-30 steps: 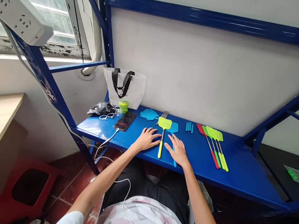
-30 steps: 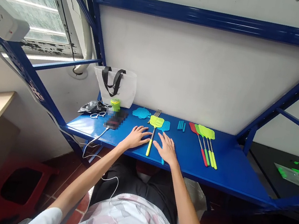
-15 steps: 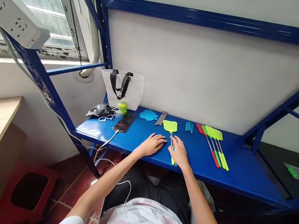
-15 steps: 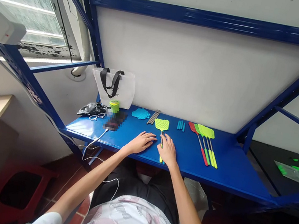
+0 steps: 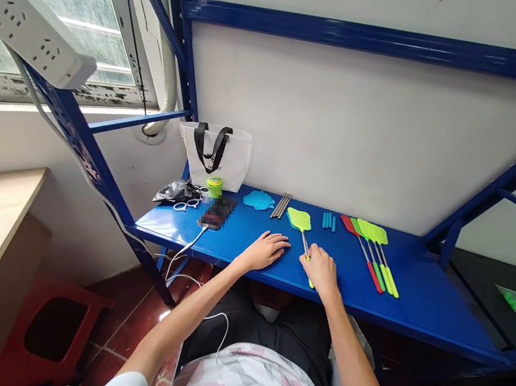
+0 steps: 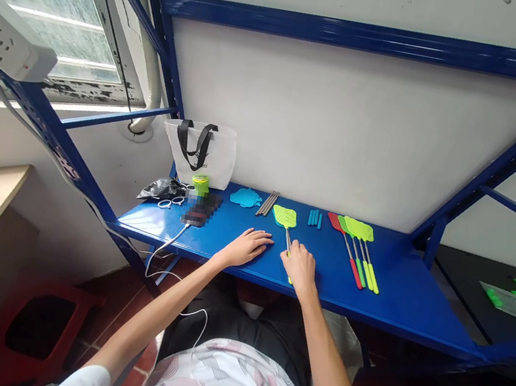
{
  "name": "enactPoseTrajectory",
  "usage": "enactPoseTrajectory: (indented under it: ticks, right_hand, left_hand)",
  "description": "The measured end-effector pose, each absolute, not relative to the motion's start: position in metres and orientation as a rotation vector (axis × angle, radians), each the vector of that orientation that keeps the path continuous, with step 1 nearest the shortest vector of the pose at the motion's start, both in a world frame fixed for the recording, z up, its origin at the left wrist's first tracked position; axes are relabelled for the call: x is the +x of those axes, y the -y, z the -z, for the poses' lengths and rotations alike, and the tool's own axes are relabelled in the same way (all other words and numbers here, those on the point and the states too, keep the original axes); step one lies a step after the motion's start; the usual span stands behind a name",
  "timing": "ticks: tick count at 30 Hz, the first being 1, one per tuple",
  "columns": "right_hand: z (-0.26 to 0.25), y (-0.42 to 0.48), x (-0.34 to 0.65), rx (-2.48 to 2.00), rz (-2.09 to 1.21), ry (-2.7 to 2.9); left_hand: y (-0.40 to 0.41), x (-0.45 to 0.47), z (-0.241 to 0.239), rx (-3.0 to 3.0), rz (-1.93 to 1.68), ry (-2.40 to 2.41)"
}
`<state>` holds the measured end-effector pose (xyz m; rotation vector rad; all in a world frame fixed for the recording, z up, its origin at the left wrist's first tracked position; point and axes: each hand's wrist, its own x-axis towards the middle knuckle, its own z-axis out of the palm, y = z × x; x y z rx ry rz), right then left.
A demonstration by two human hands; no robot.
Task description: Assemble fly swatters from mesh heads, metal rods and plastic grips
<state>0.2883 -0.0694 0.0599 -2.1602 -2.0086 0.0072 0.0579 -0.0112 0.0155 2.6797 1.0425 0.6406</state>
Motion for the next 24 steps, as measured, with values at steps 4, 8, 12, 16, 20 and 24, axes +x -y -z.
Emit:
enactPoseTrajectory:
  ticks: [4, 8, 12, 16, 20, 24]
  right_hand:
    - [-0.063, 0.068, 0.3, -2.106, -0.044, 1.999]
    - [-0.064, 0.065, 0.314, -2.038, -0.093, 1.994]
    - [-0.064, 0.063, 0.322, -2.065, -0.163, 1.971]
    - [-0.058, 0.064, 0.316, -2.09, -0.149, 1.966]
    - [-0.051, 0.06, 0.306, -2.114, -0.122, 1.94]
    - [-0.05, 0.057, 0.311, -2.107, -0.272, 1.982]
  left_hand:
    - [0.011, 0.057, -0.016, 2.686, -0.638, -1.039]
    - [0.011, 0.058, -0.015, 2.694, -0.639, -1.038]
    - [0.011, 0.058, -0.015, 2.692, -0.648, -1.044]
    - [0.012, 0.058, -0.017, 2.676, -0.64, -1.032]
    - [0.012, 0.058, -0.018, 2.652, -0.619, -1.028]
    - [0.012, 0.058, -0.019, 2.65, -0.611, -1.03]
